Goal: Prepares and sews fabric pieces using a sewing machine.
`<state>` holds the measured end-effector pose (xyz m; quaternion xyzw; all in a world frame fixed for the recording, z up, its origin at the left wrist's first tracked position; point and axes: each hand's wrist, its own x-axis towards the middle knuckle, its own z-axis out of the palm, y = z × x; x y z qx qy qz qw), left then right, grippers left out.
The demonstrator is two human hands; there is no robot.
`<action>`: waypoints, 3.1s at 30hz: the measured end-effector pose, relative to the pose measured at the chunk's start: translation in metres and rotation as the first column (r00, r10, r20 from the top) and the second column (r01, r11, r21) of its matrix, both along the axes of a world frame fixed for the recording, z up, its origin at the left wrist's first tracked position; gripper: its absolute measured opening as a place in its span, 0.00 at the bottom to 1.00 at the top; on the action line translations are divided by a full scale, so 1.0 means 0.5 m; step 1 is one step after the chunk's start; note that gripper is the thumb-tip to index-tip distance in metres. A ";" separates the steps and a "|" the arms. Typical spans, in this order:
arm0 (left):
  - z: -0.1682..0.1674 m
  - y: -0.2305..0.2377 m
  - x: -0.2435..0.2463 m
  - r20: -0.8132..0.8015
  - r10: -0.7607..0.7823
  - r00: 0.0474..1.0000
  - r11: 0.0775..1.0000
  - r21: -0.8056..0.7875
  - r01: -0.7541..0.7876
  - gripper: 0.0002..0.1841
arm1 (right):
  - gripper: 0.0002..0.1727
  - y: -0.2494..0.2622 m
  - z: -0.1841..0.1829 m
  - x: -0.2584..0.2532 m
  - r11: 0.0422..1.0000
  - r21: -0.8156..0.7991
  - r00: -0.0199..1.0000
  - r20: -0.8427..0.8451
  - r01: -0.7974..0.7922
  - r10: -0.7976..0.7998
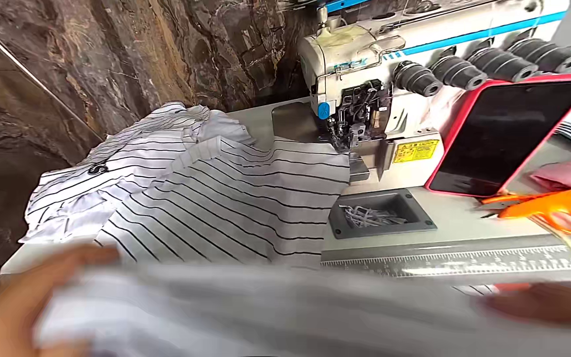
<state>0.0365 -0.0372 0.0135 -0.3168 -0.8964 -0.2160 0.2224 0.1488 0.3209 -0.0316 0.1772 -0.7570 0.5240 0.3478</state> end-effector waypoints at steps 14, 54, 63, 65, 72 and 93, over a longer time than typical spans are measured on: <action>-0.017 0.317 -0.230 -0.095 -0.681 0.726 0.724 -0.230 0.650 0.23 | 0.16 -0.124 -0.123 -0.229 0.936 -0.309 0.984 0.102 0.171 -0.146; -0.040 0.427 -0.266 -0.094 -0.518 0.850 0.851 0.047 0.524 0.09 | 0.03 -0.083 -0.187 -0.206 0.857 -0.461 0.964 -0.015 0.230 -0.266; -0.060 0.418 -0.253 -0.074 -0.393 0.916 0.919 -0.036 0.392 0.11 | 0.05 -0.085 -0.213 -0.215 0.867 -0.447 0.975 0.072 0.220 -0.210; -0.059 0.414 -0.253 -0.067 -0.386 0.920 0.922 -0.046 0.384 0.11 | 0.04 -0.081 -0.211 -0.208 0.865 -0.468 0.983 0.065 0.182 -0.172; -0.054 0.411 -0.261 -0.100 -0.412 0.906 0.909 -0.112 0.402 0.11 | 0.04 -0.069 -0.211 -0.188 0.890 -0.415 0.981 0.044 0.191 -0.190; -0.044 0.409 -0.274 -0.054 -0.489 0.870 0.872 -0.062 0.486 0.09 | 0.01 -0.071 -0.194 -0.185 0.839 -0.520 0.986 0.113 0.161 -0.119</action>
